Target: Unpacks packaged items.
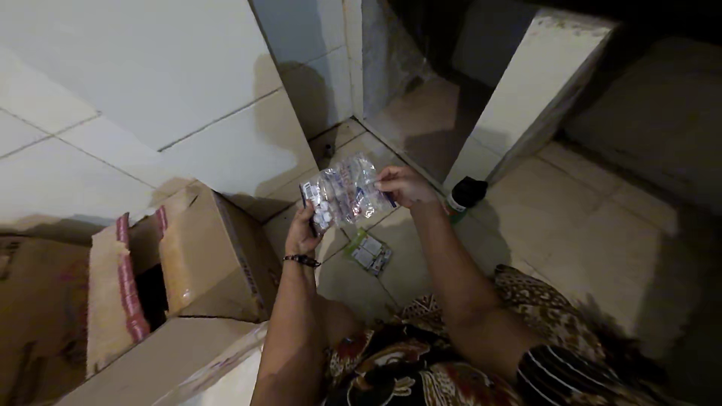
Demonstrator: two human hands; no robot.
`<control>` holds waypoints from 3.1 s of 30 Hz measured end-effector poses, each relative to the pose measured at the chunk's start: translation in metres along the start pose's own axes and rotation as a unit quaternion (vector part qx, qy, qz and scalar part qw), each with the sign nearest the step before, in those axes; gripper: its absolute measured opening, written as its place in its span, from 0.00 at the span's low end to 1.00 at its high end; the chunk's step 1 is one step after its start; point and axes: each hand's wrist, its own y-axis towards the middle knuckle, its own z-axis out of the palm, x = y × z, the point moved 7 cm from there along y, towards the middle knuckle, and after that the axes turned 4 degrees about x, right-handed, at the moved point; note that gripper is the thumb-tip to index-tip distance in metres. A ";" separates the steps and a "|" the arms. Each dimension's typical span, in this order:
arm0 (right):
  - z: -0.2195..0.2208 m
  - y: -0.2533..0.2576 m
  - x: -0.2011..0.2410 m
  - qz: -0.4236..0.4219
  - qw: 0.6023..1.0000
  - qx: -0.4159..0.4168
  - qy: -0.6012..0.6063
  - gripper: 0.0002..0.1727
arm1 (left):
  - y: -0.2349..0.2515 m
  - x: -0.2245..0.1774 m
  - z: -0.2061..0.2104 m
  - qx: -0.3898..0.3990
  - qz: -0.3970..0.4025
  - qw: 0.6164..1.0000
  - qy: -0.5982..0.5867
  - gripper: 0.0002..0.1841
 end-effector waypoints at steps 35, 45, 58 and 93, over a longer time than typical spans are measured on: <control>-0.010 0.018 -0.040 0.087 0.993 -0.040 -0.069 0.10 | 0.007 -0.001 -0.025 -0.086 -0.026 0.978 0.187 0.10; -0.013 0.024 -0.103 0.157 0.986 -0.008 0.057 0.09 | 0.006 0.003 -0.031 -0.086 -0.070 0.968 0.225 0.14; -0.008 0.026 -0.129 0.163 0.984 -0.017 0.074 0.14 | 0.011 0.006 -0.036 -0.111 -0.068 0.962 0.239 0.13; -0.003 0.021 -0.144 0.190 0.978 -0.031 -0.076 0.29 | 0.011 0.019 -0.019 -0.091 -0.110 0.936 0.321 0.18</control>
